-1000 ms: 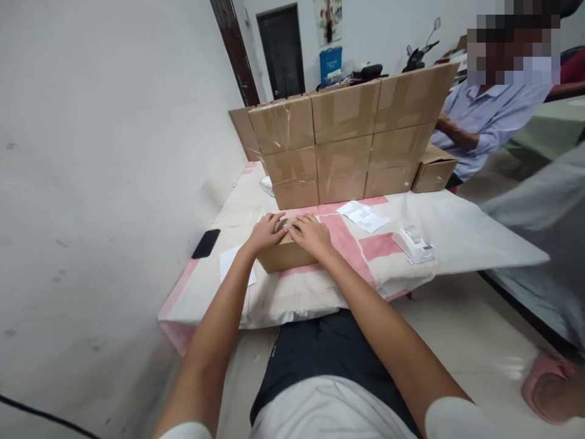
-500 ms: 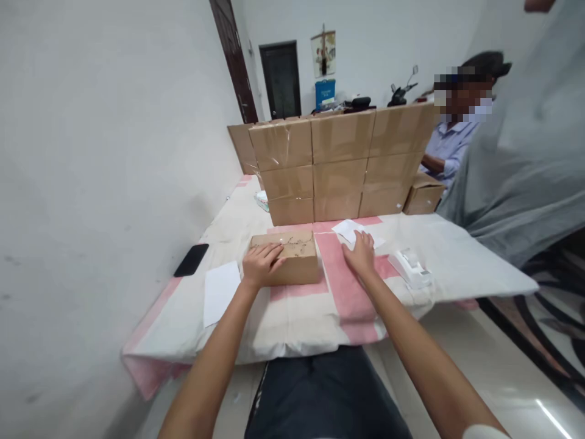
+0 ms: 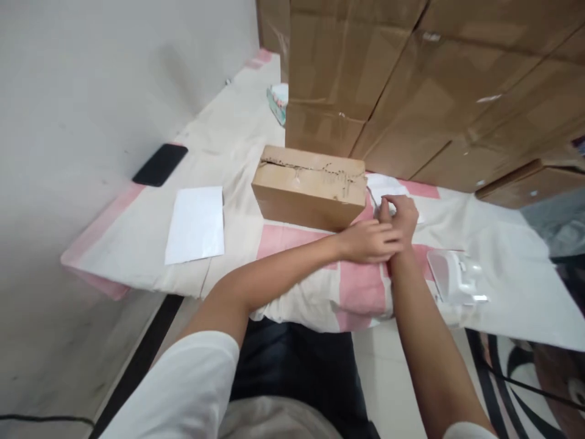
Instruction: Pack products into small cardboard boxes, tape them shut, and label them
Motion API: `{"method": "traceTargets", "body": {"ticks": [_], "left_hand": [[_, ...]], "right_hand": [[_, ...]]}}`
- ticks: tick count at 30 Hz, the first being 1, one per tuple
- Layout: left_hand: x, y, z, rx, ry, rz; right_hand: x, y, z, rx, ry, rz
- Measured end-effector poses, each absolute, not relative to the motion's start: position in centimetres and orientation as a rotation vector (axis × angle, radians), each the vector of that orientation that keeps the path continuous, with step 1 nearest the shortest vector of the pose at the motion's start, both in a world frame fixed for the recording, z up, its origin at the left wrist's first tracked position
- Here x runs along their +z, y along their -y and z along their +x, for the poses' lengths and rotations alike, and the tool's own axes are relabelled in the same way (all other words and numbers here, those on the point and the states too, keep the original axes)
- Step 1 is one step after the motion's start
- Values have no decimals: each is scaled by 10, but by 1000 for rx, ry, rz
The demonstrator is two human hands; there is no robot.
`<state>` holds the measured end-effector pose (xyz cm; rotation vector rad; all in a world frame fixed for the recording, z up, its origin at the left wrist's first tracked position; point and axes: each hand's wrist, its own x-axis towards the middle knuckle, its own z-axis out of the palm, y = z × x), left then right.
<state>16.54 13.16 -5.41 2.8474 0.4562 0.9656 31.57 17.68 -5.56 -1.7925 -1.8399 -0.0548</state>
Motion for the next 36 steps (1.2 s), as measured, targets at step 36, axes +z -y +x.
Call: {"method": "traceTargets", "body": {"ticks": [36], "left_hand": [[-78, -156, 160, 1200, -931, 1274]], "right_hand": [[-31, -145, 330, 429, 1343, -1639]]}}
